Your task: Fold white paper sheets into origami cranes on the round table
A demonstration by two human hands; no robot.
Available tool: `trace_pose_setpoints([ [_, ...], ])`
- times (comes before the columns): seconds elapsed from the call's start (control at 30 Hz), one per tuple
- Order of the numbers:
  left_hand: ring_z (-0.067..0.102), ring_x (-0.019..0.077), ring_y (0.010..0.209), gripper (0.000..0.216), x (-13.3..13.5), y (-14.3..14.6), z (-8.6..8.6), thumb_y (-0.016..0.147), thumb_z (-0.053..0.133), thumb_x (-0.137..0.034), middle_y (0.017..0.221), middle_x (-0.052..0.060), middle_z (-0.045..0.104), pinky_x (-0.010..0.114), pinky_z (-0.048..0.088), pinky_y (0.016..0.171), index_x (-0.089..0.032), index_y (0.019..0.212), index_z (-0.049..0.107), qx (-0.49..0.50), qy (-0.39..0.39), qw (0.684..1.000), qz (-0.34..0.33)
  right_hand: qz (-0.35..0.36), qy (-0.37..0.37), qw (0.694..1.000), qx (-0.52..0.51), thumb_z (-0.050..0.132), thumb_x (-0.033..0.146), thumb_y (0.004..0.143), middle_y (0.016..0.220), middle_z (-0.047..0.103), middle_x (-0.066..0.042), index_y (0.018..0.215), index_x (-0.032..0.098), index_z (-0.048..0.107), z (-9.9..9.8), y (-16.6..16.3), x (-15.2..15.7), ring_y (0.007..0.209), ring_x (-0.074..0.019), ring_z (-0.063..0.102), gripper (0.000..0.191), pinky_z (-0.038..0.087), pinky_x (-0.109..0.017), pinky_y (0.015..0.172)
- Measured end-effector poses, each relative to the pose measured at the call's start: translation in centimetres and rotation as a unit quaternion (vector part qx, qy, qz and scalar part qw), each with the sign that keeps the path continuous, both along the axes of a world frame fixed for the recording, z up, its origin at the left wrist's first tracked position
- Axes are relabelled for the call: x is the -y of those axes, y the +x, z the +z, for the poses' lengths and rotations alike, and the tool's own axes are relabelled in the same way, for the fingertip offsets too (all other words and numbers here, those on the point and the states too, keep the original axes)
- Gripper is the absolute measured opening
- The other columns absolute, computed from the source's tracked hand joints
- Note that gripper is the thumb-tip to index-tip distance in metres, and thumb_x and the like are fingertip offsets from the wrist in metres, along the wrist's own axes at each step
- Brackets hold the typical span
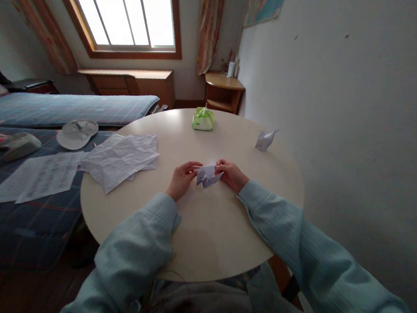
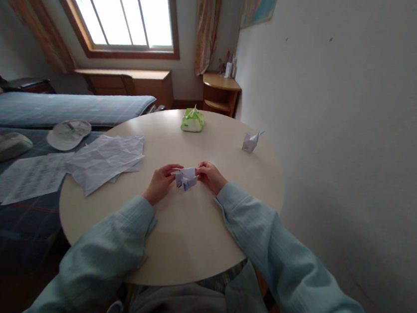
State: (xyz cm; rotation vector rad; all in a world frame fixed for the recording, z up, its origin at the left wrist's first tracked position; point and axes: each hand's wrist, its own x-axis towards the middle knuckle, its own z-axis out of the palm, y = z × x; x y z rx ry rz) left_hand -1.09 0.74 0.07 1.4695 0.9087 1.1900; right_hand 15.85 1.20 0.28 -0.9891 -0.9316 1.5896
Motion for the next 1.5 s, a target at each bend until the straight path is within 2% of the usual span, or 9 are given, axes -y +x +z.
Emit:
trace_pose_setpoints([
  [0.13, 0.061, 0.0142, 0.076, 0.021, -0.02, -0.08, -0.15, 0.062, 0.058, -0.014, 0.082, 0.005, 0.068, 0.025, 0.047, 0.071, -0.013, 0.082, 0.065, -0.029, 0.029, 0.999, 0.014, 0.020, 0.006, 1.000, -0.005, 0.058, 0.013, 0.046, 0.043, 0.044, 0.008, 0.060, 0.018, 0.042, -0.11, 0.10, -0.14, 0.042, -0.0048, 0.039, 0.022, 0.026, -0.019, 0.044],
  [0.27, 0.061, 0.0147, 0.077, 0.023, -0.13, -0.09, -0.51, 0.063, 0.056, -0.014, 0.084, 0.006, 0.068, 0.027, 0.047, 0.072, -0.014, 0.083, 0.067, -0.050, 0.043, 0.997, 0.033, 0.053, -0.005, 0.999, -0.005, 0.057, 0.012, 0.048, 0.042, 0.044, 0.008, 0.061, 0.018, 0.043, -0.09, 0.32, -0.17, 0.041, -0.0047, 0.038, 0.021, 0.027, -0.019, 0.044],
  [0.6, 0.057, 0.0138, 0.070, 0.020, 0.27, -0.05, 0.07, 0.067, 0.058, -0.023, 0.082, 0.005, 0.068, 0.025, 0.043, 0.068, -0.019, 0.083, 0.070, -0.111, 0.074, 0.988, 0.076, 0.129, -0.022, 0.991, 0.040, 0.061, 0.012, 0.049, 0.042, 0.043, 0.008, 0.063, 0.018, 0.047, 0.23, 0.72, 0.01, 0.041, -0.0054, 0.041, 0.020, 0.030, -0.020, 0.042],
  [0.73, 0.056, 0.0134, 0.068, 0.022, 0.24, -0.11, 0.00, 0.069, 0.057, -0.023, 0.080, 0.005, 0.067, 0.025, 0.043, 0.065, -0.018, 0.085, 0.070, -0.126, 0.081, 0.987, 0.066, 0.142, -0.026, 0.988, 0.049, 0.060, 0.013, 0.050, 0.043, 0.044, 0.008, 0.063, 0.018, 0.048, 0.34, 0.73, 0.06, 0.041, -0.0055, 0.040, 0.019, 0.031, -0.020, 0.042],
  [0.93, 0.058, 0.0141, 0.073, 0.024, 0.17, -0.15, -0.02, 0.070, 0.054, -0.024, 0.085, 0.006, 0.068, 0.024, 0.044, 0.065, -0.017, 0.088, 0.069, -0.127, 0.070, 0.989, 0.040, 0.103, -0.022, 0.993, 0.045, 0.062, 0.016, 0.049, 0.043, 0.046, 0.007, 0.062, 0.017, 0.050, 0.17, 0.46, 0.12, 0.041, -0.0047, 0.040, 0.018, 0.029, -0.019, 0.041],
  [1.13, 0.059, 0.0131, 0.073, 0.029, 0.09, -0.24, 0.00, 0.067, 0.049, -0.013, 0.086, 0.005, 0.068, 0.023, 0.045, 0.066, -0.014, 0.089, 0.068, -0.103, 0.034, 0.993, 0.044, 0.030, -0.016, 0.997, 0.063, 0.067, 0.023, 0.050, 0.054, 0.054, 0.005, 0.065, 0.017, 0.053, 0.09, 0.16, 0.18, 0.049, -0.0056, 0.046, 0.021, 0.036, -0.019, 0.048],
  [1.27, 0.059, 0.0139, 0.073, 0.027, -0.27, -0.33, -0.20, 0.068, 0.052, -0.019, 0.089, 0.006, 0.068, 0.023, 0.045, 0.065, -0.013, 0.090, 0.068, -0.064, 0.017, 0.996, 0.060, -0.013, 0.007, 0.997, 0.072, 0.068, 0.025, 0.050, 0.060, 0.057, 0.004, 0.064, 0.018, 0.053, 0.23, 0.16, 0.25, 0.057, -0.0071, 0.051, 0.022, 0.036, -0.018, 0.051],
  [1.5, 0.060, 0.0163, 0.076, 0.027, -0.64, -0.28, -0.34, 0.066, 0.059, -0.032, 0.083, 0.006, 0.068, 0.027, 0.046, 0.070, -0.013, 0.084, 0.069, -0.004, -0.006, 0.998, 0.059, -0.007, 0.078, 0.995, 0.065, 0.069, 0.024, 0.050, 0.084, 0.062, 0.002, 0.061, 0.018, 0.055, 0.54, 0.14, 0.48, 0.072, -0.0088, 0.054, 0.019, 0.042, -0.023, 0.066],
])
